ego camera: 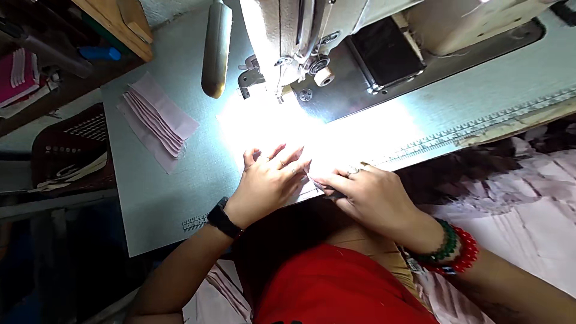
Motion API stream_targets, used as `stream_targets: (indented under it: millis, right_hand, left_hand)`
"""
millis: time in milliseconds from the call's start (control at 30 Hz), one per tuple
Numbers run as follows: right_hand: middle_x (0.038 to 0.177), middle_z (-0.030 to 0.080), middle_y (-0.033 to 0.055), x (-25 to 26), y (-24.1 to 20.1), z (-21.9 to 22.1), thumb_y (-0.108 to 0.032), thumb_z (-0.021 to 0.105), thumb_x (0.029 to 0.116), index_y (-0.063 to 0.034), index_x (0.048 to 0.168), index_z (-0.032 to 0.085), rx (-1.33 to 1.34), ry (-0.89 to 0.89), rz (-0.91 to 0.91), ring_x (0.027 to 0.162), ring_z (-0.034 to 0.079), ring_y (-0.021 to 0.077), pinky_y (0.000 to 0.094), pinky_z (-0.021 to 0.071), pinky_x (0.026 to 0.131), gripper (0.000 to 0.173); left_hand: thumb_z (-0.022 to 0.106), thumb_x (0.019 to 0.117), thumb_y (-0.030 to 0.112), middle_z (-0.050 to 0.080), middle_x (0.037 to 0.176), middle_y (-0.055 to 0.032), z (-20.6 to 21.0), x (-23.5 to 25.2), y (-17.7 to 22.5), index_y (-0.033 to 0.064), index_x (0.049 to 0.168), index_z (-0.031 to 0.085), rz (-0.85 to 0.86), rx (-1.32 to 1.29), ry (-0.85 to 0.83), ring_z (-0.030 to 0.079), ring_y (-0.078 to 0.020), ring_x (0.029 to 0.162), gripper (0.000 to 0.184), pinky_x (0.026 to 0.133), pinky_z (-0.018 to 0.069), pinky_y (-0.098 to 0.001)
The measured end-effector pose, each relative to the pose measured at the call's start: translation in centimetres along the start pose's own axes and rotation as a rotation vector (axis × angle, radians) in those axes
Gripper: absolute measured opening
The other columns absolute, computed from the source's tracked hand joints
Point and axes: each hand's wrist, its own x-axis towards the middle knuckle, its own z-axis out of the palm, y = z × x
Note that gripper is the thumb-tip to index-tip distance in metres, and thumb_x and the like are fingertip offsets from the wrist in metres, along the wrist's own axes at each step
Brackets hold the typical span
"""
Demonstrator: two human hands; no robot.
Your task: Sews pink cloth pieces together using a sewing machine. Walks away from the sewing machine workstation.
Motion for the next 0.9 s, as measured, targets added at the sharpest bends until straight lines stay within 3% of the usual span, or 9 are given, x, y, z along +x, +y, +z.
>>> stream_targets:
  millis: [133,333,500,767,900]
  right_hand:
    - [0.084,0.071,0.0086,1.7,0.7,0.1,-0.016,0.059,0.0871,-0.0184,0.108,0.079,-0.019,-0.026,-0.023,0.072,0.067,0.0287,0.0427,0.0502,0.057,0.029]
    - [0.074,0.067,0.0093,4.6,1.6,0.3,-0.017,0.063,0.0863,-0.0141,0.098,0.079,-0.043,-0.017,-0.048,0.067,0.066,0.0300,0.0428,0.0477,0.053,0.020]
    - [0.093,0.069,0.0116,8.0,2.2,0.2,-0.009,0.063,0.0829,-0.0125,0.101,0.078,-0.033,-0.036,-0.032,0.081,0.068,0.0331,0.0475,0.0498,0.056,0.024]
    - [0.100,0.071,0.0141,12.4,3.0,1.0,0.005,0.062,0.0913,-0.0088,0.107,0.075,-0.194,-0.109,0.003,0.083,0.070,0.0334,0.0469,0.0528,0.065,0.025]
    - [0.089,0.065,0.0138,10.3,2.6,0.1,0.000,0.066,0.0901,-0.0070,0.097,0.072,-0.147,-0.082,0.028,0.074,0.065,0.0333,0.0484,0.0488,0.059,0.012]
  left_hand:
    - [0.056,0.1036,0.026,0.071,0.127,0.0016,-0.3,0.1,0.3,0.0239,0.117,0.078,0.033,0.037,0.062,0.060,-0.0178,0.126,0.026,0.109,0.0333,-0.0556]
    - [0.057,0.1024,0.023,0.072,0.127,0.0011,-0.5,1.3,-2.3,0.0215,0.115,0.079,0.036,-0.023,0.109,0.060,-0.0170,0.126,0.025,0.111,0.0309,-0.0560]
    - [0.063,0.1000,0.023,0.072,0.121,-0.0035,-1.1,3.1,-4.6,0.0170,0.111,0.080,0.003,-0.072,0.131,0.064,-0.0176,0.117,0.021,0.111,0.0308,-0.0564]
    - [0.061,0.0991,0.017,0.071,0.124,-0.0093,-1.6,6.2,-9.1,0.0109,0.109,0.079,0.038,-0.131,0.187,0.059,-0.0222,0.127,0.021,0.112,0.0279,-0.0534]
    - [0.062,0.0985,0.016,0.072,0.120,-0.0111,-1.9,7.7,-11.3,0.0096,0.103,0.080,0.034,-0.204,0.217,0.060,-0.0222,0.126,0.019,0.112,0.0273,-0.0528]
